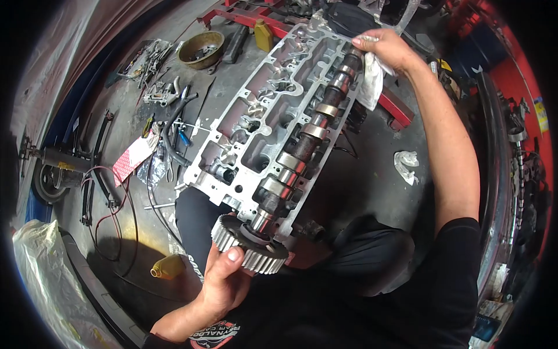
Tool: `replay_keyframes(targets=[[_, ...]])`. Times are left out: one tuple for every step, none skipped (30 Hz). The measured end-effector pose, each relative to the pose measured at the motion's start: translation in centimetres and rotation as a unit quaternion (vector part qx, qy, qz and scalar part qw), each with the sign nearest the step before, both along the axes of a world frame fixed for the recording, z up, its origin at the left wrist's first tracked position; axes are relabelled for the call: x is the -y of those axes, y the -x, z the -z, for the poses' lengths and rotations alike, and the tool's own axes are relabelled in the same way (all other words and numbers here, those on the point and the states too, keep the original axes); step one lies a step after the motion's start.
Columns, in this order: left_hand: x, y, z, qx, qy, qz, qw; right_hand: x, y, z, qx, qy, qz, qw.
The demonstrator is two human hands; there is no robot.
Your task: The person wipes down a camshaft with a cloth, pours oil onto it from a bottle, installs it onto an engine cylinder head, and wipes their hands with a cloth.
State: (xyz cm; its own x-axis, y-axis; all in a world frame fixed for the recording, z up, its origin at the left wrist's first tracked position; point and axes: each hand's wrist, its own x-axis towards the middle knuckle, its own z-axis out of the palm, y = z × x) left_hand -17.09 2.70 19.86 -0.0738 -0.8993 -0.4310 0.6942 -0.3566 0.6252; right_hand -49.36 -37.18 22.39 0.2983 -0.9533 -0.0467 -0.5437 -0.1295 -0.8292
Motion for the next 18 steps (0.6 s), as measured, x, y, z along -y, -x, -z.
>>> replay_keyframes(targets=[[-0.2, -0.5, 0.0, -0.011, -0.003, -0.001, 1.000, 0.3, 0.0, -0.5, -0.019, 0.027, 0.005, 0.999], [-0.3, -0.7, 0.1, -0.023, -0.008, 0.000, 1.000, 0.1, -0.5, -1.8, -0.077, 0.054, -0.011, 0.995], [-0.1, -0.5, -0.8, -0.018, -0.002, -0.031, 0.999, 0.6, -0.6, -2.4, -0.089, 0.049, -0.013, 0.995], [0.0, -0.7, -0.9, 0.034, 0.007, -0.042, 0.999, 0.8, -0.9, -3.0, -0.100, 0.045, -0.013, 0.994], [0.0, -1.3, -1.0, 0.031, 0.010, -0.041, 0.999, -1.4, -3.3, -5.0, -0.080, 0.047, 0.036, 0.995], [-0.1, -2.0, -1.2, 0.027, 0.016, -0.042, 0.999, -3.4, -5.3, -6.7, -0.059, 0.053, 0.084, 0.993], [-0.2, -2.5, -0.9, 0.038, 0.032, -0.040, 0.998, -2.0, -5.1, -6.4, -0.078, 0.089, 0.047, 0.992], [-0.1, -2.7, -1.0, 0.055, 0.041, -0.042, 0.997, -2.1, -5.9, -6.9, -0.087, 0.084, 0.054, 0.991], [-0.1, -3.1, -0.8, 0.044, 0.042, -0.045, 0.997, -2.4, -6.9, -7.4, -0.094, 0.067, 0.060, 0.991], [-0.1, -3.5, -0.5, 0.034, 0.042, -0.049, 0.997, -2.8, -7.8, -7.8, -0.100, 0.050, 0.065, 0.992], [-0.2, -3.8, -0.4, 0.037, 0.044, -0.053, 0.997, -1.6, -7.6, -6.7, -0.075, 0.059, 0.036, 0.995], [-0.1, -4.2, -0.3, 0.016, 0.034, -0.049, 0.998, 2.4, -6.1, -4.0, -0.099, 0.035, -0.021, 0.994], [0.1, -4.5, -0.3, -0.004, 0.027, -0.047, 0.999, 2.1, -6.7, -3.6, -0.092, 0.066, -0.022, 0.993], [0.2, -4.5, -0.4, 0.010, 0.027, -0.059, 0.998, 1.8, -7.3, -3.4, -0.085, 0.097, -0.023, 0.991], [0.3, -4.8, -0.3, 0.010, 0.027, -0.057, 0.998, 1.8, -7.6, -3.2, -0.069, 0.079, -0.028, 0.994], [0.4, -5.1, -0.2, 0.009, 0.024, -0.053, 0.998, 1.8, -7.6, -3.1, -0.089, 0.063, -0.019, 0.994], [0.5, -5.3, -0.2, 0.009, 0.026, -0.056, 0.998, 1.7, -7.8, -3.1, -0.081, 0.054, -0.019, 0.995], [0.6, -5.4, -0.2, 0.012, 0.024, -0.051, 0.998, 1.6, -7.8, -2.9, -0.073, 0.044, -0.018, 0.996]])
